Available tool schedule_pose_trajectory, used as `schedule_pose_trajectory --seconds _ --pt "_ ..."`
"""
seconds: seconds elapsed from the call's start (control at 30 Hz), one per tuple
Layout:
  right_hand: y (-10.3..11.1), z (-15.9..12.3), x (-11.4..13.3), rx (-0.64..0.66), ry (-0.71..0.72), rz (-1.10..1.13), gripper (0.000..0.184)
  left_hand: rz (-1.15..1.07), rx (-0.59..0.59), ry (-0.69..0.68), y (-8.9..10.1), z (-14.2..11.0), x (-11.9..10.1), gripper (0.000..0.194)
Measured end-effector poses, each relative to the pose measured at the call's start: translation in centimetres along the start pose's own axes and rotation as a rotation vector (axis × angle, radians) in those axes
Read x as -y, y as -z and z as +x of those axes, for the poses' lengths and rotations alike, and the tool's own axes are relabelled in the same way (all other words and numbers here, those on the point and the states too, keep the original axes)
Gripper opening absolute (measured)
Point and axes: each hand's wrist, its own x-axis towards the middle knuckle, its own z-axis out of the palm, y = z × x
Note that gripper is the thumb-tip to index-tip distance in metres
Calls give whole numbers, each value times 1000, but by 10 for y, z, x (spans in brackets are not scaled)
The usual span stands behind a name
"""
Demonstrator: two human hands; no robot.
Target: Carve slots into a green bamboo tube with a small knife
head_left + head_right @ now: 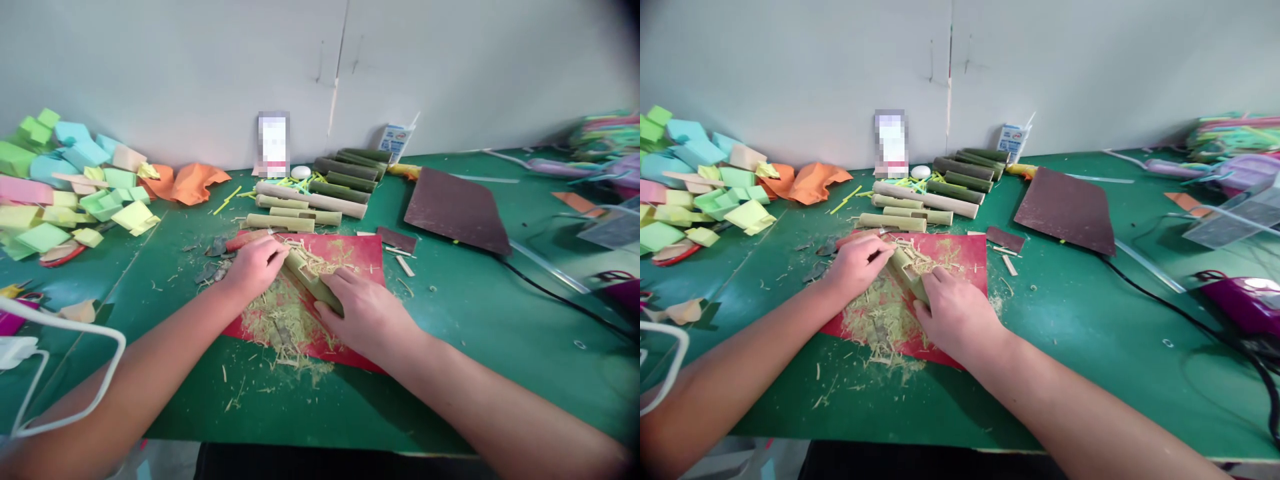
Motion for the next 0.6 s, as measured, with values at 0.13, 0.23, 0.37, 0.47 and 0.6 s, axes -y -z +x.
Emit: schedule_pose_trajectory --seconds 0.13,0.23,0.37,0.47,0.6 --pt "-2 -1 0 -19 16 -20 13 -3 75 -31 -2 -1 -7 16" --pt "-2 -2 1 -14 2 -32 13 14 33 -26 -4 -2 -8 15" --pt "-1 -2 2 -10 16 -36 14 23 88 -42 -2 -3 -6 15" --pt "-2 -2 2 -16 11 -41 14 35 59 -48 -1 -2 -5 16" --pt "-2 -2 2 -10 13 -33 14 14 87 -68 -1 -2 -6 16"
